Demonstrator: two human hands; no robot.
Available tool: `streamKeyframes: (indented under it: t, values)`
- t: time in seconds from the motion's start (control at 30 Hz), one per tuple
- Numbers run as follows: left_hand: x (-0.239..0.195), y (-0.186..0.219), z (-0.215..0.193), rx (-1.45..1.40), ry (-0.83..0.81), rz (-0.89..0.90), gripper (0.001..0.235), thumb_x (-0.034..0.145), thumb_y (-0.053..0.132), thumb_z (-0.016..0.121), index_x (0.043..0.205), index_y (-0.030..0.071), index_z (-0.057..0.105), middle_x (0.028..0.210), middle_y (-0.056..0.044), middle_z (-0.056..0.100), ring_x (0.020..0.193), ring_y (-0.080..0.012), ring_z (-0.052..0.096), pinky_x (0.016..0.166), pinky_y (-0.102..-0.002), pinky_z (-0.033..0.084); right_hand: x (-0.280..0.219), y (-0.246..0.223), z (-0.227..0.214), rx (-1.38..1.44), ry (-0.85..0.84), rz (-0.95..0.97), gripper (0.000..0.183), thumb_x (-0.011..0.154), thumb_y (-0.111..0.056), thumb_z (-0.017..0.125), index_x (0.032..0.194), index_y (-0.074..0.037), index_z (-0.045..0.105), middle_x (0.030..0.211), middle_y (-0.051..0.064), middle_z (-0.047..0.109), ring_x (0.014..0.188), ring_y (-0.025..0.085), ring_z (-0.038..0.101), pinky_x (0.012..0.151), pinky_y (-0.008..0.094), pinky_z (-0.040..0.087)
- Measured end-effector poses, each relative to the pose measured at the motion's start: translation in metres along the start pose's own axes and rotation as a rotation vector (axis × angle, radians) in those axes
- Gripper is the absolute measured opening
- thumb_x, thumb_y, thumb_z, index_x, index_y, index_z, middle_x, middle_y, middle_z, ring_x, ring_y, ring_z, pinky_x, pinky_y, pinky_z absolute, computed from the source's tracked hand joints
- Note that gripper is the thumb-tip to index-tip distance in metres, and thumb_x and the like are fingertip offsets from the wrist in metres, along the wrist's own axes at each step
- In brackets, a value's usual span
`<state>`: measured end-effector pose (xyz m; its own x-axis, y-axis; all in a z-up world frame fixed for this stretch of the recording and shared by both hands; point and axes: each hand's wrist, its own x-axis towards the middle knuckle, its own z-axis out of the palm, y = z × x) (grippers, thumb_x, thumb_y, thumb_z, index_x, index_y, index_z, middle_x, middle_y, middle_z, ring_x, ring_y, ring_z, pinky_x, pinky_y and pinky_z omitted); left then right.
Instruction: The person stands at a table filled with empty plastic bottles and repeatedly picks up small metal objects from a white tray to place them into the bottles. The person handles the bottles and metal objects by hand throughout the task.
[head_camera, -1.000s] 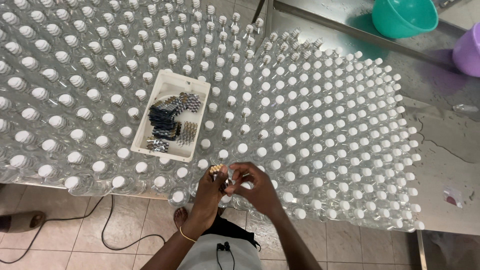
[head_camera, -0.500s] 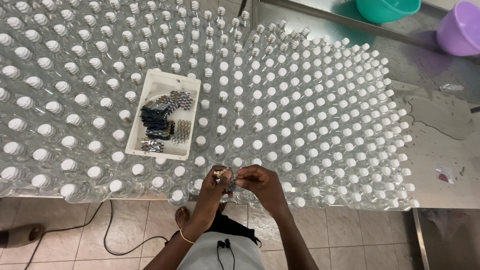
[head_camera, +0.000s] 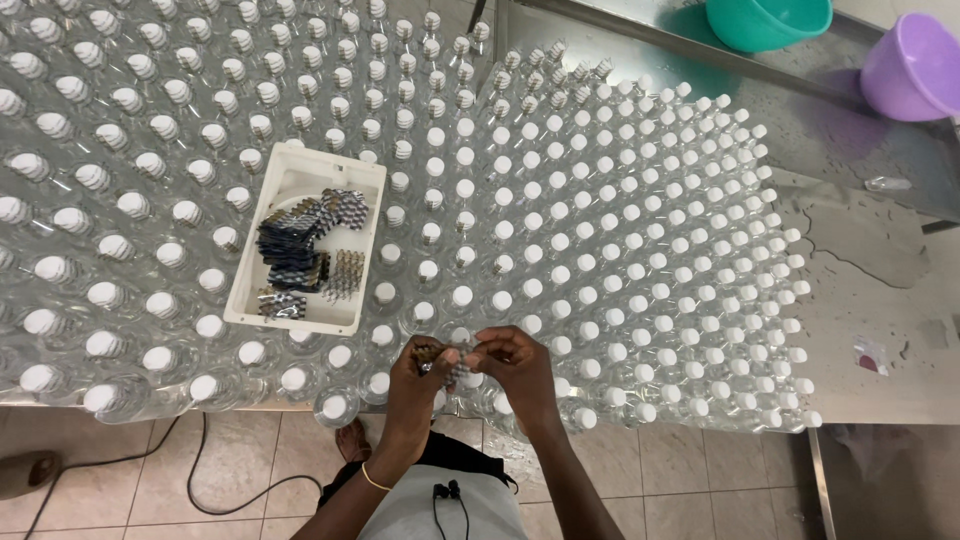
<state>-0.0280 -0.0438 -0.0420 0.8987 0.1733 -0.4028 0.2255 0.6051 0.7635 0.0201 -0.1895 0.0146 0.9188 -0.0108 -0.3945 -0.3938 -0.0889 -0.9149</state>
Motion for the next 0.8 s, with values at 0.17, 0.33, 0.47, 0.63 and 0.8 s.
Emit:
streamKeyframes:
  t: [0.17, 0.33, 0.47, 0.63, 0.8]
  values:
    - [0.010, 0.003, -0.001, 0.011, 0.058, -0.012, 0.028, 0.093, 0.025, 0.086, 0.096, 0.009, 0.063, 0.089, -0.006, 0.066, 0.078, -0.0176, 0.058, 0.064, -0.036, 0.053, 0.033, 0.000, -0.020, 0.030, 0.008, -0.064, 0.027, 0.080, 0.007, 0.090, 0.105, 0.003, 0.080, 0.095, 0.018, 0.086, 0.087, 0.026, 0.082, 0.083, 0.039, 0.071]
    - [0.015, 0.002, -0.007, 0.000, 0.105, -0.021, 0.030, 0.095, 0.026, 0.085, 0.095, 0.009, 0.060, 0.084, -0.003, 0.055, 0.074, -0.0170, 0.050, 0.063, -0.036, 0.048, 0.081, -0.006, -0.014, -0.290, 0.003, -0.246, 0.012, 0.091, -0.005, 0.086, 0.102, -0.008, 0.081, 0.107, 0.009, 0.088, 0.101, 0.020, 0.086, 0.090, 0.031, 0.071]
    - [0.012, 0.004, -0.009, -0.003, 0.134, -0.029, 0.029, 0.096, 0.027, 0.084, 0.097, 0.010, 0.060, 0.084, -0.003, 0.056, 0.075, -0.0175, 0.052, 0.065, -0.037, 0.050, 0.113, -0.006, -0.006, -0.374, -0.032, -0.341, 0.010, 0.097, -0.005, 0.079, 0.106, -0.009, 0.082, 0.109, 0.005, 0.086, 0.102, 0.018, 0.083, 0.092, 0.030, 0.069]
    - [0.009, 0.007, -0.014, -0.050, 0.170, 0.002, 0.026, 0.098, 0.025, 0.082, 0.097, 0.009, 0.062, 0.084, -0.004, 0.057, 0.074, -0.0172, 0.051, 0.065, -0.036, 0.048, 0.120, -0.005, -0.001, -0.428, -0.104, -0.371, 0.015, 0.100, -0.003, 0.076, 0.114, -0.008, 0.081, 0.117, 0.004, 0.085, 0.108, 0.021, 0.084, 0.097, 0.032, 0.069]
    - [0.009, 0.007, -0.015, -0.079, 0.171, -0.012, 0.024, 0.100, 0.023, 0.081, 0.097, 0.010, 0.061, 0.085, -0.002, 0.055, 0.076, -0.0156, 0.049, 0.066, -0.035, 0.048, 0.123, -0.006, -0.005, -0.397, -0.178, -0.340, 0.015, 0.099, -0.008, 0.077, 0.114, -0.010, 0.080, 0.121, 0.005, 0.085, 0.116, 0.019, 0.082, 0.100, 0.034, 0.069]
